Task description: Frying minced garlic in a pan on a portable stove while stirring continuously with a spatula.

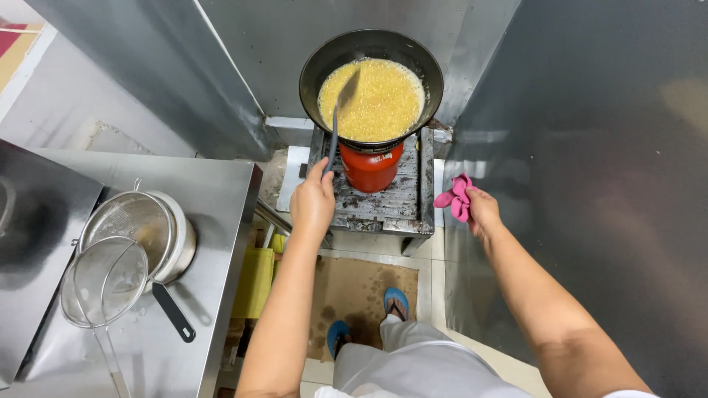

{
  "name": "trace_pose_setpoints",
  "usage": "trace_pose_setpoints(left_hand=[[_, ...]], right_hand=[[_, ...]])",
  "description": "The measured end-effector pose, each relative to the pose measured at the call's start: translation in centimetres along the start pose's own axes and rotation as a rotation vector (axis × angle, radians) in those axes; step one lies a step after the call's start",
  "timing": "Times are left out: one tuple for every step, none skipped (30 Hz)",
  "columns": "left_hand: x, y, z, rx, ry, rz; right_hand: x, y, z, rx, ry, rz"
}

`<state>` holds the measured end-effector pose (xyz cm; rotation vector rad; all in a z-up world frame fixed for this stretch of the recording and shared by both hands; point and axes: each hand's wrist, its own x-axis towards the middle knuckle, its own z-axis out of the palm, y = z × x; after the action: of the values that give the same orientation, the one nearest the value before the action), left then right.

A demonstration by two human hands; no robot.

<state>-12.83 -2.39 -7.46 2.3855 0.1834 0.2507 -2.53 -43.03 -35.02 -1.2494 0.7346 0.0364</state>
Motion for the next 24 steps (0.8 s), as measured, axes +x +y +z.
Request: trace_pose_setpoints(left_hand=[[-0.5, 0.1, -0.2, 0.0, -0.003, 0.003], [-0.7, 0.3, -0.5, 0.001, 0.007, 0.017], [-0.9, 0.5, -0.9, 0.002, 0.017, 0.032], [-0.9, 0.7, -1.0, 0.004, 0.012, 0.037], [-1.0, 0.9, -1.1, -0.022, 0.024, 0.057], [-1.3, 0.9, -1.3, -0.046, 0.031, 0.075], [-0.7, -0.2, -0.9, -0.042, 0.021, 0.078], [0.1, -1.2, -0.6, 0.017, 0.001, 0.092], [0.8, -2.2, -0.2, 0.077, -0.018, 0.105], [0.3, -1.7, -0.8, 0.078, -0.021, 0.11], [-0.2, -1.1, -1.4, 0.051, 0.005, 0.129], [-0.6, -0.5, -1.9, 0.023, 0.029, 0.15], [-0.2, -0.5, -2.1, 0.024, 0.025, 0.157], [0.0, -0.7, -2.3, 0.041, 0.009, 0.163], [0.1, -0.8, -2.3, 0.057, -0.007, 0.17], [0.6, -1.4, -2.0, 0.057, -0.013, 0.175], [1.1, -2.0, -1.6, 0.099, -0.016, 0.167], [1.9, -2.4, -1.2, 0.142, -0.016, 0.161], [1.4, -1.7, -1.8, 0.14, -0.019, 0.168], [0.9, -1.0, -2.5, 0.079, -0.012, 0.161], [0.3, -0.4, -3.2, 0.017, -0.004, 0.154], [1.2, -1.5, -2.4, 0.019, -0.012, 0.156], [2.1, -2.6, -1.6, 0.051, -0.029, 0.133], [3.2, -3.5, -0.8, 0.082, -0.042, 0.113]], right_hand=[[-1.2, 0.5, -0.2, 0.002, 0.003, 0.0], [-2.2, 0.9, -0.2, -0.003, 0.003, 0.009], [-3.3, 1.3, -0.1, -0.009, 0.003, 0.018], [-3.6, 2.2, -0.5, -0.002, 0.007, 0.019], [-3.9, 3.2, -0.9, -0.008, 0.013, 0.03], [-4.5, 4.6, -1.5, -0.013, 0.021, 0.047], [-7.2, 5.0, -1.5, -0.006, 0.028, 0.053], [-9.5, 4.8, -1.3, -0.008, 0.029, 0.069], [-11.8, 4.7, -1.2, -0.01, 0.03, 0.084], [-12.4, 5.9, -1.8, -0.005, 0.032, 0.084], [-12.9, 7.1, -2.5, -0.005, 0.039, 0.099], [-13.4, 8.3, -3.2, -0.003, 0.048, 0.112], [-14.1, 8.9, -3.6, 0.003, 0.052, 0.111], [-15.1, 9.9, -4.3, 0.012, 0.063, 0.121], [-16.1, 10.8, -5.0, 0.02, 0.074, 0.132], [-17.6, 11.2, -5.5, 0.024, 0.081, 0.132], [-19.1, 11.5, -6.0, 0.025, 0.09, 0.133], [-20.4, 11.5, -6.3, 0.026, 0.098, 0.131], [-20.9, 12.3, -7.2, 0.031, 0.103, 0.129], [-21.6, 13.2, -7.9, 0.042, 0.143, 0.141], [-22.2, 14.1, -8.7, 0.053, 0.183, 0.154], [-22.8, 15.1, -9.7, 0.055, 0.189, 0.159], [-23.5, 16.2, -10.7, 0.051, 0.199, 0.171], [-23.8, 16.9, -11.6, 0.048, 0.206, 0.179]])
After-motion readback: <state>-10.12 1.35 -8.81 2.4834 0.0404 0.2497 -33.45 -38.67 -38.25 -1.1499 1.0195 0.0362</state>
